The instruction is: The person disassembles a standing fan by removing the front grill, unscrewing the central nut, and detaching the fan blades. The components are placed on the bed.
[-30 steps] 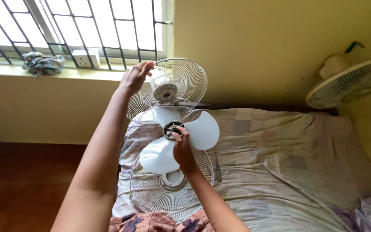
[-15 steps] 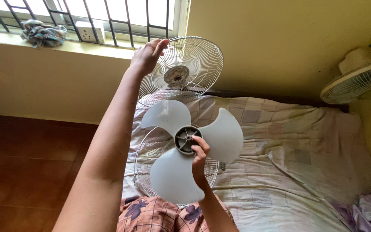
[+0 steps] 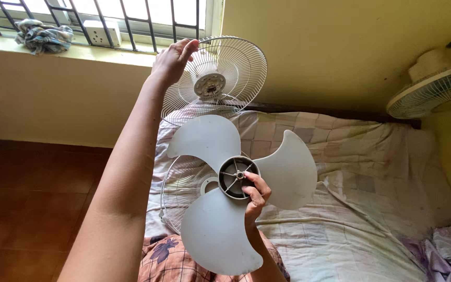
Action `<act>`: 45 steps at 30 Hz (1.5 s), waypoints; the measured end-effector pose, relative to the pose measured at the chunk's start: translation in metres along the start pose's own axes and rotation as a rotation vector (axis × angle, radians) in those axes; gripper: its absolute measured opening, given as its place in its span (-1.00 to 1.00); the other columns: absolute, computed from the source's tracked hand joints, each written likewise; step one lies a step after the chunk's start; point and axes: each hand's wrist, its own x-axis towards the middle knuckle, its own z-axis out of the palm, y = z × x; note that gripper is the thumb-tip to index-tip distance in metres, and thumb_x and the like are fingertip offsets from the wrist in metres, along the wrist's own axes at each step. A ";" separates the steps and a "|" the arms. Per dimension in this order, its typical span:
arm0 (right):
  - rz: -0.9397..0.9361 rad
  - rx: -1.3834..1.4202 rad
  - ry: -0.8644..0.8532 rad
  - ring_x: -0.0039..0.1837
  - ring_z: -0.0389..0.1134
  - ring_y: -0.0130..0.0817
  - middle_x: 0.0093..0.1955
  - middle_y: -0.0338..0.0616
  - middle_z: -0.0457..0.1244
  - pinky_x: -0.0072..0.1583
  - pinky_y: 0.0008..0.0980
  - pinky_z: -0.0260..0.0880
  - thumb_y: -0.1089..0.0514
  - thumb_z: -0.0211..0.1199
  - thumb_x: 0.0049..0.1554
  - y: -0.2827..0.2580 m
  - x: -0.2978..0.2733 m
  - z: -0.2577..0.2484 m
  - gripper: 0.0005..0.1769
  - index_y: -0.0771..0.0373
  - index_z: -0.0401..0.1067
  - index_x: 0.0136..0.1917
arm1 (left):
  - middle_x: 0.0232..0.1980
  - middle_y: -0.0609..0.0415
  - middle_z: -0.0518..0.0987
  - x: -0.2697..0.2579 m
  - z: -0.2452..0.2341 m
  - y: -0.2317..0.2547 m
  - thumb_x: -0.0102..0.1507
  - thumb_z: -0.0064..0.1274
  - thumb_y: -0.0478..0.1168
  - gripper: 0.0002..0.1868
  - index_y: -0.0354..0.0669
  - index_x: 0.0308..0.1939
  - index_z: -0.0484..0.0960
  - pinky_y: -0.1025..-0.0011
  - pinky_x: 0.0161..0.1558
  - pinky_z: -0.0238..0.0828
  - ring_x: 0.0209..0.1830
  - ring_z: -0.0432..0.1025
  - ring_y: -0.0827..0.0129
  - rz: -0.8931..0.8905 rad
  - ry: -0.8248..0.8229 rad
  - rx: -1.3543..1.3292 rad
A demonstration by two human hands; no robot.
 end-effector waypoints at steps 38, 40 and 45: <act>0.137 -0.345 -0.778 -0.10 0.43 0.22 0.16 0.16 0.31 -0.08 0.07 0.50 0.25 0.20 0.10 0.119 -0.003 0.125 -0.67 0.29 0.39 0.16 | -0.08 0.17 0.71 -0.002 0.003 -0.001 0.25 -0.59 0.59 -0.09 0.13 0.24 0.55 0.23 -0.04 0.49 -0.01 0.57 0.33 -0.001 0.005 -0.025; 0.393 -0.258 -0.789 -0.08 0.48 -0.03 0.09 0.07 0.33 -0.09 -0.17 0.59 0.15 0.17 0.27 0.111 0.030 0.136 -0.74 0.26 0.33 0.20 | -0.10 0.16 0.72 -0.004 0.002 0.000 0.26 -0.58 0.59 -0.08 0.10 0.22 0.58 0.21 -0.01 0.48 -0.02 0.59 0.30 0.017 0.007 -0.019; 0.112 -0.167 -0.388 0.16 0.37 0.10 0.21 0.25 0.22 0.18 -0.12 0.47 0.14 0.41 0.13 0.117 0.106 0.181 -0.41 0.40 0.17 0.27 | -0.14 0.15 0.73 0.002 0.006 -0.006 0.27 -0.47 0.56 -0.15 0.10 0.20 0.59 0.17 -0.07 0.48 -0.06 0.59 0.25 0.028 0.051 -0.013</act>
